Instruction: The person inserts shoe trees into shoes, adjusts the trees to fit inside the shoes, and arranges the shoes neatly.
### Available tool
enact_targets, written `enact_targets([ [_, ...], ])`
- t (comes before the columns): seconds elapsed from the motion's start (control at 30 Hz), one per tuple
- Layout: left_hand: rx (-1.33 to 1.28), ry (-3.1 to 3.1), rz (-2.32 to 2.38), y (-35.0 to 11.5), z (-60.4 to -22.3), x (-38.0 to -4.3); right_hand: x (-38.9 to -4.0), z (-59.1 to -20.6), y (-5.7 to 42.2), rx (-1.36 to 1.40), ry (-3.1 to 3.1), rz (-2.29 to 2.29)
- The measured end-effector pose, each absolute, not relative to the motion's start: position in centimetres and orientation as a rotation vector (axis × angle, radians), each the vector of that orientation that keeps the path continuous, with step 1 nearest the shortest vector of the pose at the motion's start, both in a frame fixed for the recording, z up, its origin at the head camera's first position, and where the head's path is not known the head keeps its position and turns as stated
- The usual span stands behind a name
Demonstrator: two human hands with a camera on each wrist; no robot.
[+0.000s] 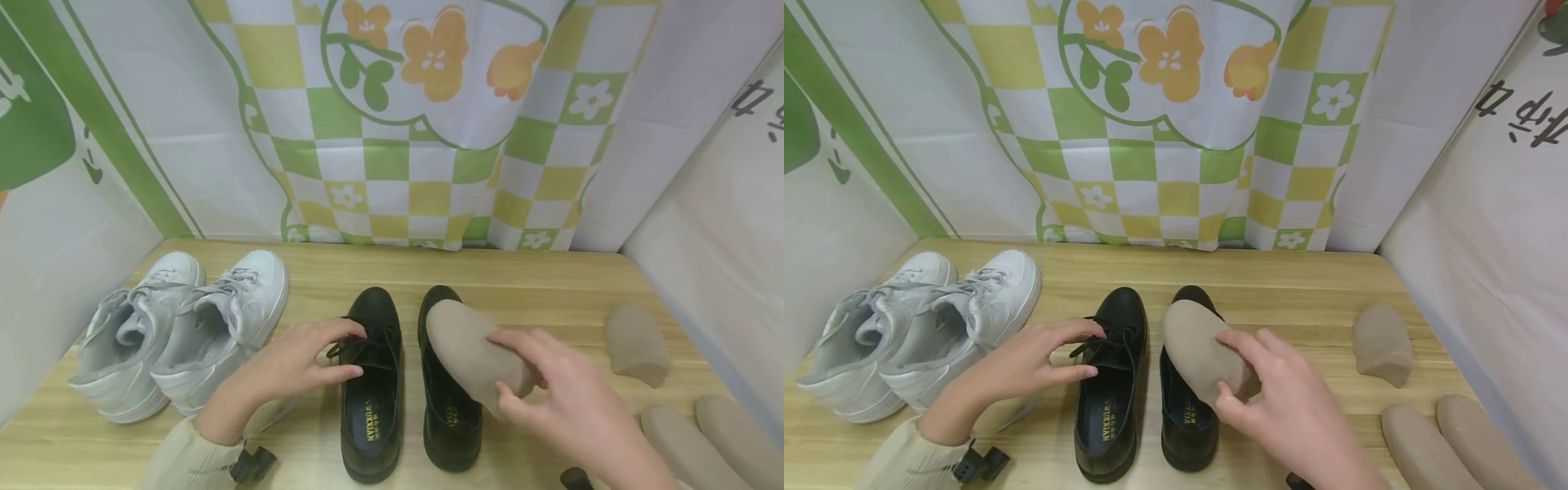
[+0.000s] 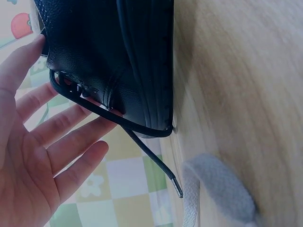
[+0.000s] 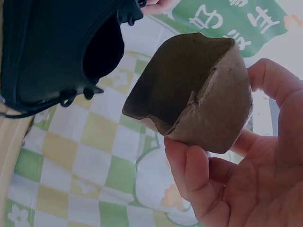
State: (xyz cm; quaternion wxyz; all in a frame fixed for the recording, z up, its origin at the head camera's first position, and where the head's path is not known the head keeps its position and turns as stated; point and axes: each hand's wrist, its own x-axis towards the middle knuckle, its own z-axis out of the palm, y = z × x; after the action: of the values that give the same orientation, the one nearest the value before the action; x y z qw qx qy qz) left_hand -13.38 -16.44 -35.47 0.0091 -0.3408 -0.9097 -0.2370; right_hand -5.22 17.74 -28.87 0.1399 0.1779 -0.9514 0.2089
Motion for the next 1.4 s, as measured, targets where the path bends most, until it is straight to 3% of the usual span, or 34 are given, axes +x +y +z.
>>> enact_targets([
  [1.4,-1.084,-2.831,-0.787,-16.5,-35.5,-13.5,-4.0,-29.1,14.0,1.088,-2.897,0.815],
])
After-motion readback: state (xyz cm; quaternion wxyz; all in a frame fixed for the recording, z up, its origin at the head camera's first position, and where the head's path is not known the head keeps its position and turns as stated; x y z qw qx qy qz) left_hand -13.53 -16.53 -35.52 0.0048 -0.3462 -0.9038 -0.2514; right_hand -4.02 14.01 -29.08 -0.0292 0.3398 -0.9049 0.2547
